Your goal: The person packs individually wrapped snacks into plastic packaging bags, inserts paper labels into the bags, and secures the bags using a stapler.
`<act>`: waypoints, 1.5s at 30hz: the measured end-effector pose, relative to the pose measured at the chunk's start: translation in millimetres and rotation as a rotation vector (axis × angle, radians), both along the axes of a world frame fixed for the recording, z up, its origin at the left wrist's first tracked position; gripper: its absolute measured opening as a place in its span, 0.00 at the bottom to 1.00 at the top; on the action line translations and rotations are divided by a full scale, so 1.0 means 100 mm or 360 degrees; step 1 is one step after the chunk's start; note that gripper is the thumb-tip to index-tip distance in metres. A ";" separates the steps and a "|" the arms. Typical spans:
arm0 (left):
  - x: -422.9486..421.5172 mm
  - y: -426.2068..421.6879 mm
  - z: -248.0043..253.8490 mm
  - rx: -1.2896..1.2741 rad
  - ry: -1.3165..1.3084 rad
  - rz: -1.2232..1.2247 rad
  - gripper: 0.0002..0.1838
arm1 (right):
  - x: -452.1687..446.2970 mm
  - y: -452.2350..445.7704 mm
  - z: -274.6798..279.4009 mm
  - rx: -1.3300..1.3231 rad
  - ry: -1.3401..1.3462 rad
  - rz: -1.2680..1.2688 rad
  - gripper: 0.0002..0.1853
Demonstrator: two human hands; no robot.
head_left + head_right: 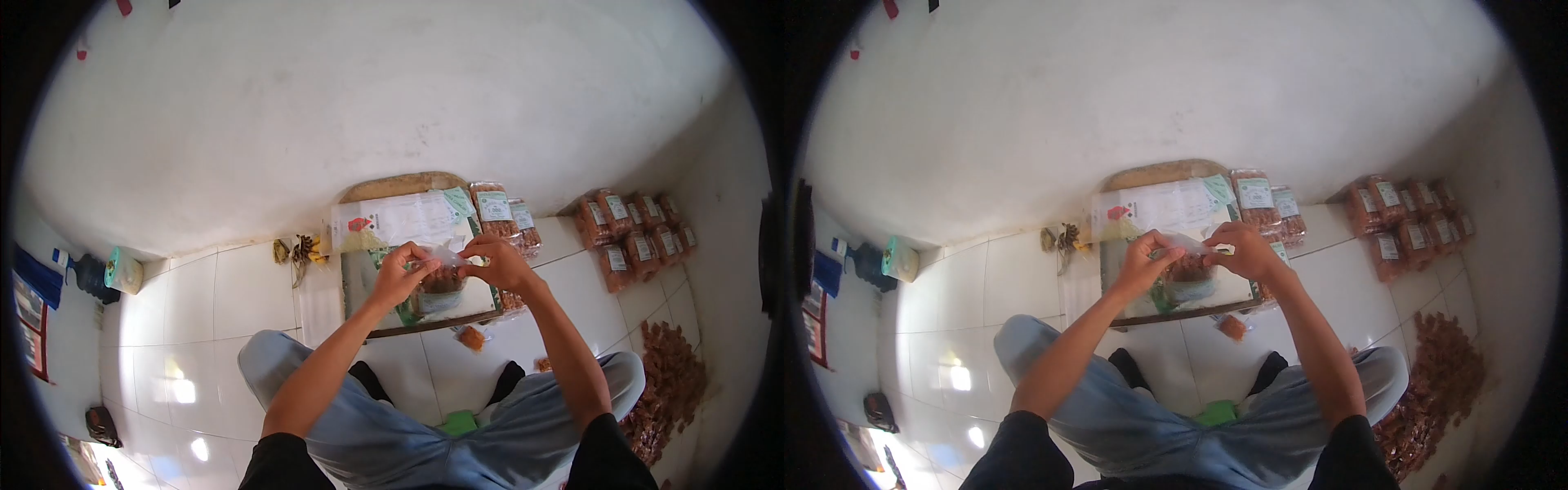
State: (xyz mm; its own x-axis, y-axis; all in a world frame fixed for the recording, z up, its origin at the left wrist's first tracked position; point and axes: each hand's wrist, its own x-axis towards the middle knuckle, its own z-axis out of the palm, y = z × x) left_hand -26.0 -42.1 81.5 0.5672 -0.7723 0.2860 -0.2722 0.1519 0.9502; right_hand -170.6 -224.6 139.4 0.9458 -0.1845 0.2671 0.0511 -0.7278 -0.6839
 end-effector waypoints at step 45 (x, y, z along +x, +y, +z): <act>-0.05 0.32 0.19 0.0277 0.0175 -0.0106 0.10 | -0.08 0.49 -0.31 0.1030 0.0082 -0.0360 0.14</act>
